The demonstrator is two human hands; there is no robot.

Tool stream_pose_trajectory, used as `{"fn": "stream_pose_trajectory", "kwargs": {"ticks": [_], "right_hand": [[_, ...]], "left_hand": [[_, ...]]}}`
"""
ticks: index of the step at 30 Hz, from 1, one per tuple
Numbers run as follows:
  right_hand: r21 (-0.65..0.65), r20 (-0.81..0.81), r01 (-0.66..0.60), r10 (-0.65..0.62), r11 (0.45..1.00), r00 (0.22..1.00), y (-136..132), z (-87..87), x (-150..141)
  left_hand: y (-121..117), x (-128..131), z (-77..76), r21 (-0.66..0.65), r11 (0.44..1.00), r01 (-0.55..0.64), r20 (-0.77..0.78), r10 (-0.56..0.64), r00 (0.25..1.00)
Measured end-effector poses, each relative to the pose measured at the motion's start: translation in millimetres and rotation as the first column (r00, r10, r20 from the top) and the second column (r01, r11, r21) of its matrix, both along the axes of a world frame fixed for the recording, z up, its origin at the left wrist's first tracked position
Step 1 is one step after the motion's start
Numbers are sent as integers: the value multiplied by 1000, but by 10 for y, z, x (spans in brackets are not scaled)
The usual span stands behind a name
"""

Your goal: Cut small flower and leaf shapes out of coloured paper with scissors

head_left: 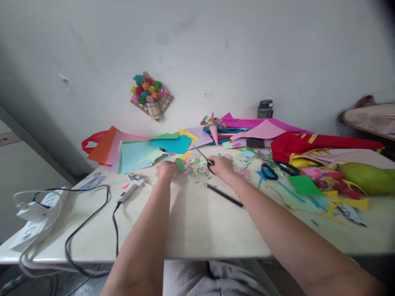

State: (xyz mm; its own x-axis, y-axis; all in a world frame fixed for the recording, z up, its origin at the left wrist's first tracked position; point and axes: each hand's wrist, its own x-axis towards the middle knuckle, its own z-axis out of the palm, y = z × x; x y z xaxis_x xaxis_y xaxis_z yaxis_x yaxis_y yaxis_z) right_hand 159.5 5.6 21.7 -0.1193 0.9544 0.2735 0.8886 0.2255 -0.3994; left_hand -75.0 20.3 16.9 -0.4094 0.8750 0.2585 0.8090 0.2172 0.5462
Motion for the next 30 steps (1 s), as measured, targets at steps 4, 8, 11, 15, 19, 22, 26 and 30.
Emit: {"fn": "stream_pose_trajectory", "kwargs": {"ticks": [4, 8, 11, 15, 19, 22, 26, 30], "right_hand": [[3, 26, 41, -41, 999, 999, 23, -39, 35], [-24, 35, 50, -49, 998, 998, 6, -45, 61], [-49, 24, 46, -45, 998, 999, -6, -45, 72], [-48, 13, 46, -45, 998, 999, -8, -41, 82], [-66, -4, 6, -7, 998, 1000, -20, -17, 93], [-75, -12, -26, 26, 997, 1000, -29, -3, 94], [-69, -2, 3, -3, 998, 1000, -5, -9, 90], [-74, -5, 66, -67, 995, 998, 50, -29, 84]], "left_hand": [[-105, 38, 96, -191, 980, 53, -189, -90, 978], [-177, 51, 62, -363, 888, 282, -239, -381, 893], [-144, 22, -16, -411, 852, 324, -244, -445, 862], [27, -27, -125, -354, 863, 360, -237, -455, 858], [228, -64, -197, -242, 907, 345, -232, -399, 887], [333, -66, -202, -183, 939, 292, -236, -330, 914], [404, -13, -160, -123, 970, 211, -275, -238, 932], [450, 110, -124, -143, 904, 402, -403, -424, 811]]}}
